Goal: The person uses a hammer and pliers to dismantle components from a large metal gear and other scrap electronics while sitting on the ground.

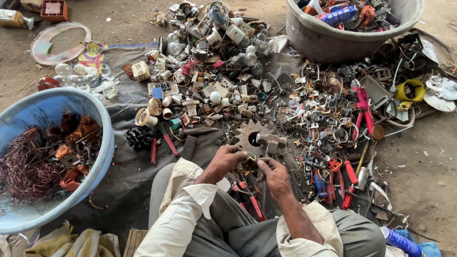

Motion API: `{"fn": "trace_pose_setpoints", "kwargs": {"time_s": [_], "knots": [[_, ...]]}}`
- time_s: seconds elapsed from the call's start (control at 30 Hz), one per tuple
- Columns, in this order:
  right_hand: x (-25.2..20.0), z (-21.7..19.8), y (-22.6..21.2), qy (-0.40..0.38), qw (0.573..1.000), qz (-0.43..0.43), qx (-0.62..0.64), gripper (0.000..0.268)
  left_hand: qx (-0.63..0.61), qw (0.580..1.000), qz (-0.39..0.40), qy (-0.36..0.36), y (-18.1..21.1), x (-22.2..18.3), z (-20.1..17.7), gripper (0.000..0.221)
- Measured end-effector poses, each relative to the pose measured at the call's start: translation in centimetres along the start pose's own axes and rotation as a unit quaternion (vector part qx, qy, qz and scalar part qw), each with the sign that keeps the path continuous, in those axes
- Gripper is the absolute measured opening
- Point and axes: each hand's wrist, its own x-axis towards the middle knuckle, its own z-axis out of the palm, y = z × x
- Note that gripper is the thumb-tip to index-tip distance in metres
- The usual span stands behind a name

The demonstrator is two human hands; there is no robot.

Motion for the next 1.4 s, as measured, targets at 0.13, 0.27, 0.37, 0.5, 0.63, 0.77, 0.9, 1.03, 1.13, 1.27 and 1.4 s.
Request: {"fn": "trace_pose_setpoints", "kwargs": {"time_s": [0.13, 0.27, 0.37, 0.5, 0.63, 0.77, 0.9, 1.03, 1.13, 1.27, 1.4], "knots": [[-0.5, 0.2, -0.3, 0.091, 0.977, -0.014, -0.194, 0.027, 0.222, 0.974, 0.036, 0.001, 0.7, -0.5, 0.5, 0.03], [-1.3, 1.2, -1.9, 0.012, 0.99, -0.11, -0.088, 0.021, 0.231, 0.972, 0.037, -0.011, 0.5, -0.3, 0.4, 0.032], [-2.0, 1.4, -3.2, -0.052, 0.991, -0.094, -0.082, 0.033, 0.211, 0.976, 0.035, -0.038, 0.2, -0.2, 0.3, 0.033], [-1.1, 1.1, -1.8, -0.041, 0.973, -0.013, -0.225, 0.029, 0.179, 0.981, 0.07, -0.034, -0.5, 0.1, 0.2, 0.032], [-1.1, 0.4, -1.4, -0.019, 0.983, -0.039, -0.179, 0.025, 0.187, 0.981, 0.053, 0.008, -0.9, 0.6, 0.0, 0.028], [-1.8, 1.5, -2.4, -0.073, 0.979, -0.118, -0.151, 0.046, 0.192, 0.98, 0.042, -0.025, -0.8, 0.6, 0.1, 0.026], [-1.3, 1.3, -2.0, -0.038, 0.984, -0.036, -0.169, 0.026, 0.179, 0.983, 0.05, 0.003, -0.6, 0.3, 0.1, 0.023], [-0.8, 0.9, -0.9, 0.013, 0.989, -0.023, -0.144, 0.022, 0.106, 0.994, 0.031, 0.006, -1.0, 0.8, 0.2, 0.024], [-0.8, 0.7, -0.7, -0.004, 0.992, -0.05, -0.117, 0.02, 0.12, 0.992, 0.048, -0.004, -2.0, 1.4, 0.4, 0.025], [-1.2, 1.6, -1.1, -0.037, 0.993, -0.033, -0.11, 0.019, 0.24, 0.97, 0.021, 0.03, -2.0, 1.8, 1.7, 0.041], [-2.2, 2.7, -1.9, -0.029, 0.992, 0.036, -0.115, 0.02, 0.345, 0.934, -0.006, 0.089, -0.9, 1.8, 1.9, 0.055]]}}
